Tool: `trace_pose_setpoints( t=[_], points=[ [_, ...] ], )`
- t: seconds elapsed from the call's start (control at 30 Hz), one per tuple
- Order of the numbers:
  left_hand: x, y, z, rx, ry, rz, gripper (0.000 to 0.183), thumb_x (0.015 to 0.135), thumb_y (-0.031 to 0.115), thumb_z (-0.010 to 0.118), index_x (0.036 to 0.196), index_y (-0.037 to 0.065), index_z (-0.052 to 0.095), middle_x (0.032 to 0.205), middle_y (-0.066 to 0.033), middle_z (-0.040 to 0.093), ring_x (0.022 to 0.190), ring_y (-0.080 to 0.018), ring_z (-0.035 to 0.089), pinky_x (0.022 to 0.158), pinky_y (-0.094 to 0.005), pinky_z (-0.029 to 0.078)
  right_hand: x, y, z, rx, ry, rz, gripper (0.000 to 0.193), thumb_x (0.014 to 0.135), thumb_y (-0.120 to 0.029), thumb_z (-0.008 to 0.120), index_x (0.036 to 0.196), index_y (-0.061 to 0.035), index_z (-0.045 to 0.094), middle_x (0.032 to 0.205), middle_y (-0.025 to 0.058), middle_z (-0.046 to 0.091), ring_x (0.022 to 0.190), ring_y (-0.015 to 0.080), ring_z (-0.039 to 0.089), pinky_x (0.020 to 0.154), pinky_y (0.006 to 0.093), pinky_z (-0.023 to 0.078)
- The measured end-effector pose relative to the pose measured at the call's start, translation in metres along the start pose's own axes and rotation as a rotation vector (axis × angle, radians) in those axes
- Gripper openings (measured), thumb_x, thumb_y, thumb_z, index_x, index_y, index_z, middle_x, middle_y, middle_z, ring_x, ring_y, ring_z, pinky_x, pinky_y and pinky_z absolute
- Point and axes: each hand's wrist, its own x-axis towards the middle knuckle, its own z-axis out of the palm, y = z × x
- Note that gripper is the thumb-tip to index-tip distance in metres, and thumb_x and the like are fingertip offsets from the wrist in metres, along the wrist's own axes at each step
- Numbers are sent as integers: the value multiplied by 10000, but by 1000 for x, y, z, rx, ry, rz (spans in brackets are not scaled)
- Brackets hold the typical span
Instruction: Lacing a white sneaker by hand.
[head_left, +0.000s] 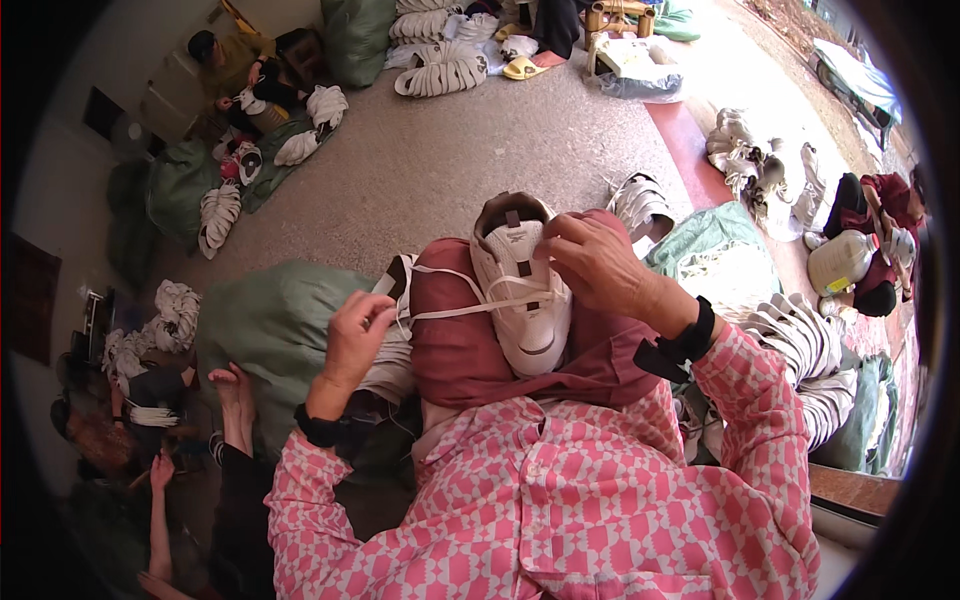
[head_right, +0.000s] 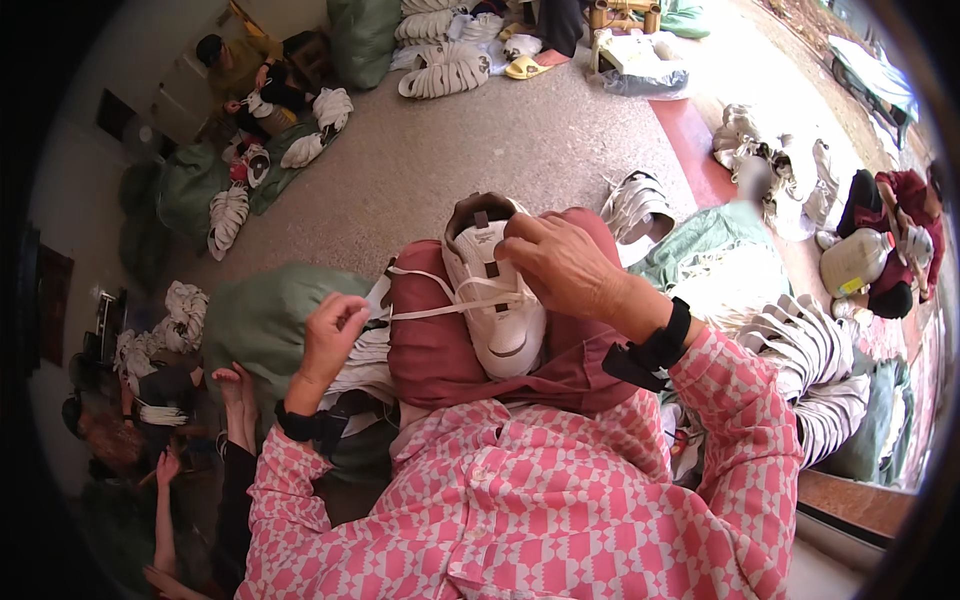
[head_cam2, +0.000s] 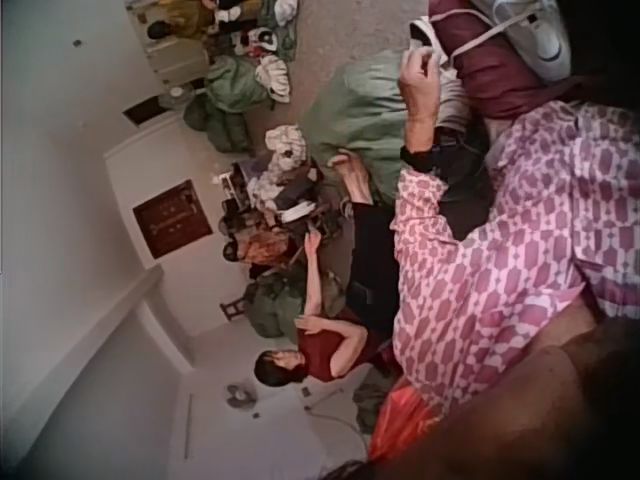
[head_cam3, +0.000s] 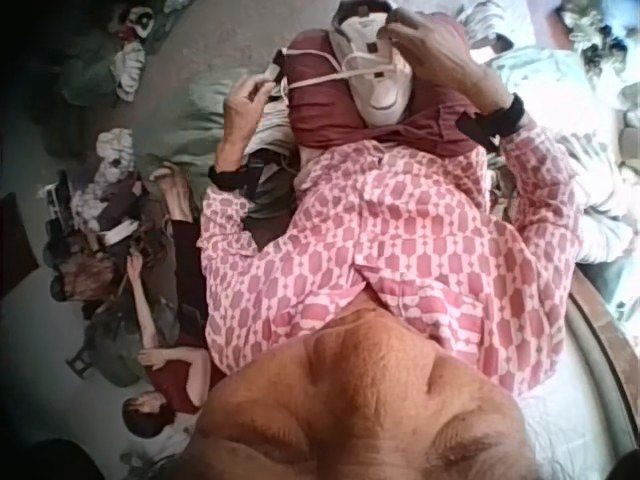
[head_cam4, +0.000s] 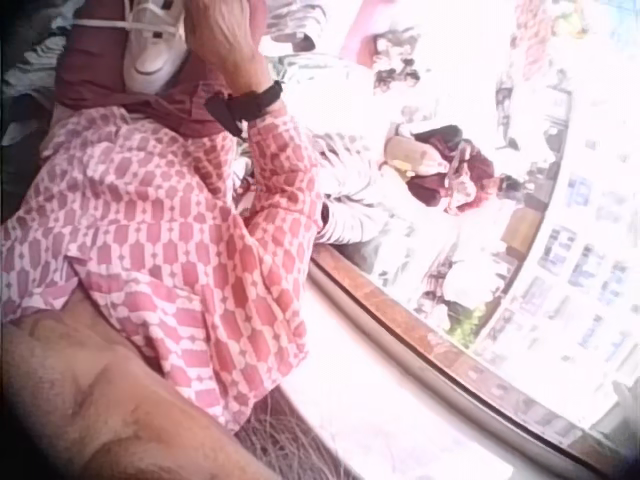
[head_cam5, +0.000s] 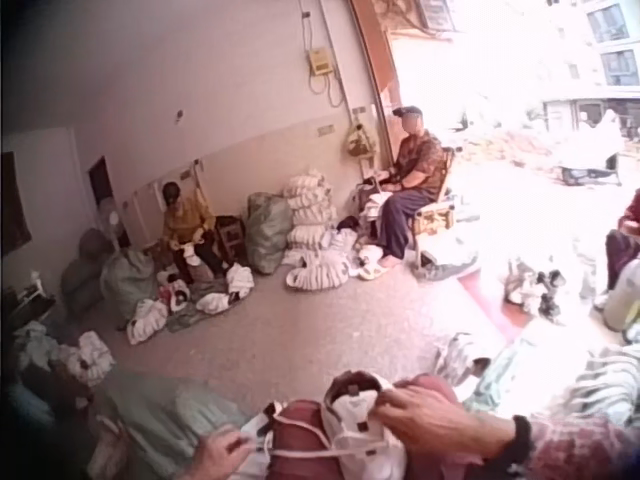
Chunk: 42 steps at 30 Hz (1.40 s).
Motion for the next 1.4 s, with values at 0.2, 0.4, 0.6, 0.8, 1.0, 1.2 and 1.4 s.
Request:
trace_pose_setpoints(
  t=[0.2,0.4,0.6,0.8,1.0,1.2,1.4],
  points=[
    [28,78,60,26,29,568,131,767,76,727,870,52,650,801,-86,587,745,-285,599,669,-378,483,-1,-14,-1,-147,-63,-58,307,720,-36,641,1019,-102,617,1052,57,561,1001,260,561,846,382,430],
    [49,93,103,110,-3,653,105,785,133,687,836,56,635,832,-79,548,818,-276,592,721,-376,489,-9,-5,4,-128,-71,-116,318,710,-14,621,1018,-92,637,1103,44,578,1009,250,565,864,372,434],
    [50,98,109,77,-58,583,114,775,123,690,842,54,629,844,-85,542,838,-281,585,726,-381,484,-21,2,5,-77,-47,-172,289,733,-24,604,1010,-93,650,1149,57,578,996,249,583,850,371,452],
    [55,97,107,14,-125,543,150,768,114,700,867,40,615,875,-93,538,880,-302,563,749,-396,469,-28,5,23,-52,10,-193,196,774,-42,604,963,-85,630,1119,66,569,923,249,597,819,365,460],
    [50,99,96,-80,-279,507,196,782,144,707,924,29,635,932,-96,532,940,-297,531,836,-402,446,-28,-4,24,-53,177,-26,289,718,-65,657,998,-75,589,1080,77,573,891,280,582,773,377,468],
    [53,95,96,-150,-277,490,204,773,132,711,938,34,643,977,-99,539,961,-298,527,866,-392,441,-28,-2,23,-87,54,-49,385,685,-69,630,1067,-95,591,1100,96,543,906,280,581,802,389,456],
    [64,100,90,32,-60,546,228,735,88,728,937,53,630,992,-94,541,981,-307,520,859,-392,444,-14,-4,-2,37,17,-56,486,673,-77,578,1159,-67,567,1223,139,513,1005,361,549,880,437,442]
  ],
)
